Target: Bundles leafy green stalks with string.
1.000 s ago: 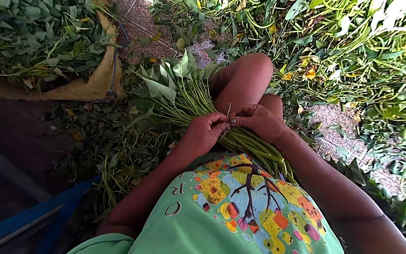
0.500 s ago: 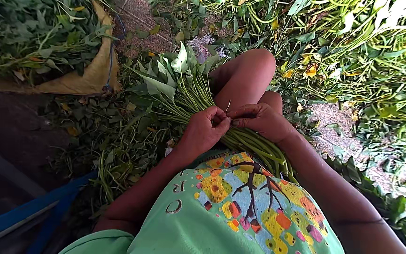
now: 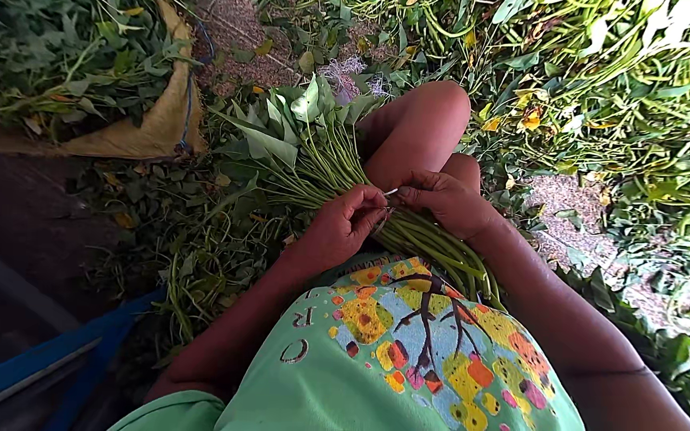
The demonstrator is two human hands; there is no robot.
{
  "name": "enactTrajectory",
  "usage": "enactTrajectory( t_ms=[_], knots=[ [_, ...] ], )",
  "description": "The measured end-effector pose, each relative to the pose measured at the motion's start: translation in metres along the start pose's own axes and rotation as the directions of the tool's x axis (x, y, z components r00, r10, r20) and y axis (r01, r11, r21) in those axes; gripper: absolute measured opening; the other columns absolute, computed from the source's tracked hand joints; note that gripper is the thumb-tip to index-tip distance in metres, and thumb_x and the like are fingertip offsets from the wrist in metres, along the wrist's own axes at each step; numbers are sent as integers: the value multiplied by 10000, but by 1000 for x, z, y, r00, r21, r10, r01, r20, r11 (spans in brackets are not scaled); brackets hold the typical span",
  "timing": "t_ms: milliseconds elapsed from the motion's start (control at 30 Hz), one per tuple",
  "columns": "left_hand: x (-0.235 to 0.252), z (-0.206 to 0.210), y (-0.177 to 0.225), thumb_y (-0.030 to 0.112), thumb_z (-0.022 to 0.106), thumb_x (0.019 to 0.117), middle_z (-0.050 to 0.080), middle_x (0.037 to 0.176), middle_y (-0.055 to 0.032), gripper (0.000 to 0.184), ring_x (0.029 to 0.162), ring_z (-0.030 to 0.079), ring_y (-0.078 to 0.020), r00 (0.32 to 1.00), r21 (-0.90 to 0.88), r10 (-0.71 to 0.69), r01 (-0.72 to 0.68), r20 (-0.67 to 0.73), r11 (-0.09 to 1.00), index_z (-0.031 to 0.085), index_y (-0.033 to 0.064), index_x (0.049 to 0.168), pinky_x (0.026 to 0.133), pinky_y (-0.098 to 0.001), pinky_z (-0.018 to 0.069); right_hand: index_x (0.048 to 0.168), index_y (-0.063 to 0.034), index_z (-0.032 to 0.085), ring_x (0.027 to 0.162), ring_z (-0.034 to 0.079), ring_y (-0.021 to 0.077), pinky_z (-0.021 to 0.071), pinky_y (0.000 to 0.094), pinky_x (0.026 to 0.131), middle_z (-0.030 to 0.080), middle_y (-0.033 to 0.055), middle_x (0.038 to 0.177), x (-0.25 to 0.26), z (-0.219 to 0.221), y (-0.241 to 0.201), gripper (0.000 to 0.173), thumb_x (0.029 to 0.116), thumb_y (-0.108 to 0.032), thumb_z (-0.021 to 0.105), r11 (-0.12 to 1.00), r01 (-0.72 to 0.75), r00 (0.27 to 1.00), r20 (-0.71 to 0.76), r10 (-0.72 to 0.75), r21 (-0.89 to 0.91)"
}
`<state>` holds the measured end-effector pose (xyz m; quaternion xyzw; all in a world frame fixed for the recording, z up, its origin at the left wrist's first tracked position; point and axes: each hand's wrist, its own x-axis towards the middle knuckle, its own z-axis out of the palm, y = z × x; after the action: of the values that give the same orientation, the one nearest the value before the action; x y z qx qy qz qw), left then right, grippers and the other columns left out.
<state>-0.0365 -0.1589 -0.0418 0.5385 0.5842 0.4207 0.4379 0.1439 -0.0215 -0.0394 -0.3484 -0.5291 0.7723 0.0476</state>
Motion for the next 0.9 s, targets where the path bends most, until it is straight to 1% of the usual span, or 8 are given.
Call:
enactTrajectory(
  t_ms=[100,200,300,567,667,700,767,900],
  knots=[
    [-4,0,1,72,623,1009,701,954,6,202,620,574,24,998,-158,-69,69,2,985,588,35,1205,547,-121,484,1008,-95,650,627,547,-25,449,116,584,676,-47,811,0,-1,2,174,1060,-64,487,1000,25,1000,16,-25,-18],
    [-3,0,2,31,583,1019,700,935,6,189,580,548,11,988,-371,-154,134,-26,919,565,60,1205,527,-123,462,995,-81,647,634,578,-22,473,113,590,687,-33,797,1,-2,1,152,1052,-62,508,1000,25,998,53,-26,6],
    [4,-4,8,28,509,1047,689,936,-7,178,542,515,12,990,-515,-132,83,-58,853,547,85,1211,492,-115,437,990,-53,665,682,635,6,528,140,629,699,-9,808,3,-4,2,106,1025,-35,566,1000,17,997,71,-19,25],
    [56,-3,25,61,609,1017,713,960,-19,140,655,606,4,1000,-104,-6,4,-25,995,630,15,1147,571,-140,502,1016,-54,711,778,684,19,578,182,750,734,-28,860,3,-7,4,132,964,26,621,997,72,991,110,-73,15],
    [59,-8,24,181,628,1020,701,1098,-97,358,782,678,-100,983,148,-2,29,-184,988,567,16,1332,678,-254,574,993,-63,669,728,648,8,543,160,694,702,-27,815,2,-5,2,109,1011,-27,568,999,27,997,72,-25,-19],
    [54,-11,27,225,628,1021,677,1142,-112,405,807,671,-123,974,190,-41,84,-222,978,549,21,1361,696,-283,573,996,-63,665,718,646,10,541,158,681,700,-21,811,1,-5,2,125,1023,-36,547,1000,4,999,54,-4,2],
    [36,-13,41,219,631,1026,688,1037,-91,266,691,663,-129,961,177,-205,237,-184,955,635,44,1227,614,-306,587,1020,-58,668,715,652,17,551,163,673,702,-13,820,1,-7,5,149,1036,-35,522,998,-5,999,33,3,65],
    [16,6,45,158,652,1017,707,895,-47,147,583,628,-70,920,48,-391,392,-25,919,683,51,1114,533,-217,547,1012,-101,677,744,642,1,546,158,696,695,-44,844,1,-7,11,176,1017,-35,514,990,72,995,59,-79,122]
  ],
)
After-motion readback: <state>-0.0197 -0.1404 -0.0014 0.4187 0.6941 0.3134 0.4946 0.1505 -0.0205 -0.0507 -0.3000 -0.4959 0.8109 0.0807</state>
